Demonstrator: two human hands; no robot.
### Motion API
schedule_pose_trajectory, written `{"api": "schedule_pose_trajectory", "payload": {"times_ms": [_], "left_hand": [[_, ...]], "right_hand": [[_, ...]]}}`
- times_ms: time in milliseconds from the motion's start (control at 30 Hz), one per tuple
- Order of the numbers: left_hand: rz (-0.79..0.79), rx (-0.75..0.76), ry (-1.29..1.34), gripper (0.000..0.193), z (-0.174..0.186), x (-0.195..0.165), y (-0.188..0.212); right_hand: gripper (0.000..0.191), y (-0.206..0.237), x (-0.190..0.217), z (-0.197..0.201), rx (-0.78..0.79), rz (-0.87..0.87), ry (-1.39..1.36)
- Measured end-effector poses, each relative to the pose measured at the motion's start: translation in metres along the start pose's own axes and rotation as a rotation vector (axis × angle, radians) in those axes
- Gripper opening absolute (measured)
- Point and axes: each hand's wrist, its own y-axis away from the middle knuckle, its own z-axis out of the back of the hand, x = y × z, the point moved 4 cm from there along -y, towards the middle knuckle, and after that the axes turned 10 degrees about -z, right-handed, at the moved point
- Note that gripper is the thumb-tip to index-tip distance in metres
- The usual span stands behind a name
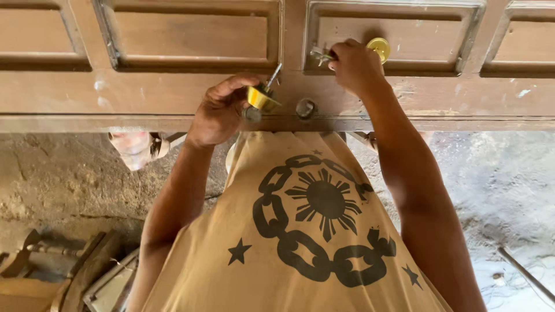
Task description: The person works on a brass door knob lockset mounted in a wooden paneled door. They use a screwdriver to loosen the assembly, pull the knob and cylinder apart, handle the latch bolt and rose, and reattach the knob mechanism to the door, pressing the parts back together by hand.
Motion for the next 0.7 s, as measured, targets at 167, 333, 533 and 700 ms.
{"api": "schedule_pose_trajectory", "payload": {"times_ms": [167, 333, 533, 700], "left_hand": [[0.103, 0.179, -0.134, 0.056, 0.002, -0.011, -0.033], [0.106, 0.467, -0.466, 0.048, -0.038, -0.018, -0.059], [-0.039, 0.722, -0.497, 0.037, -0.079, -0.030, -0.078], [-0.250, 0.798, -0.624, 0.034, -0.102, -0.037, -0.079]], "right_hand": [[0.017, 0.041, -0.035, 0.011, 0.372, -0.433, -0.800], [0.020, 0.097, -0.038, 0.030, 0.339, -0.306, -1.311], [0.022, 0.125, -0.040, 0.026, 0.263, -0.098, -1.492], [0.022, 0.141, -0.041, 0.020, 0.111, -0.030, -1.392]]}}
